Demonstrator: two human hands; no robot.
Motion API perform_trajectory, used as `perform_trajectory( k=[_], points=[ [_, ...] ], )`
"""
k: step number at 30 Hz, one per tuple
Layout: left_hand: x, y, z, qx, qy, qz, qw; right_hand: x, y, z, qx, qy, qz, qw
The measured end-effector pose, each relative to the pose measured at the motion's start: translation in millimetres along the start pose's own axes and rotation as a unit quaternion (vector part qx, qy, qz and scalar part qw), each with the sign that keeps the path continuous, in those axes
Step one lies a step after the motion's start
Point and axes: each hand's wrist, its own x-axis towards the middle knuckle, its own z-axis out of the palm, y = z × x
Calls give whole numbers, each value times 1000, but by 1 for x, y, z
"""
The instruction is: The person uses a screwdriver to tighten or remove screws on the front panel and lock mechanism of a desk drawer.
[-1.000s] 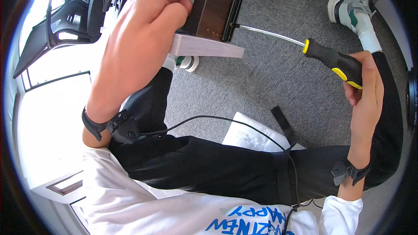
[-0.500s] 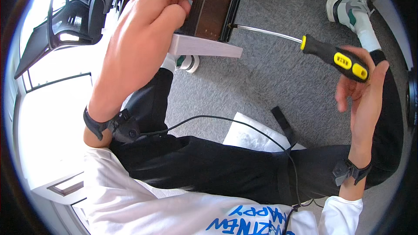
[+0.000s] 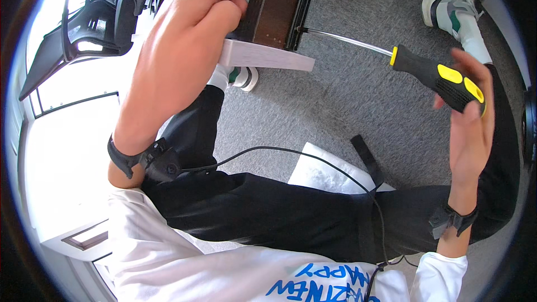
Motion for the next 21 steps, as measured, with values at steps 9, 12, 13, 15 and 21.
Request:
perform_trajectory(
  k=[9, 12, 13, 15, 21],
  points=[
    [-1, -5, 1, 2, 7, -10, 1000, 4, -11, 4, 10, 22, 173, 985],
    [-1, -4, 1, 2, 7, -5, 1000, 5, -4, -1, -145, 40, -126, 981],
    [-1, -3, 0, -2, 9, -11, 1000, 6, -2, -5, -131, 14, -153, 979],
    [-2, -4, 1, -6, 11, -16, 1000, 7, 1, -8, -99, -14, -182, 978],
    [0, -4, 1, -8, 8, -8, 1000, 5, -5, 7, 136, 11, 9, 991]
  ],
)
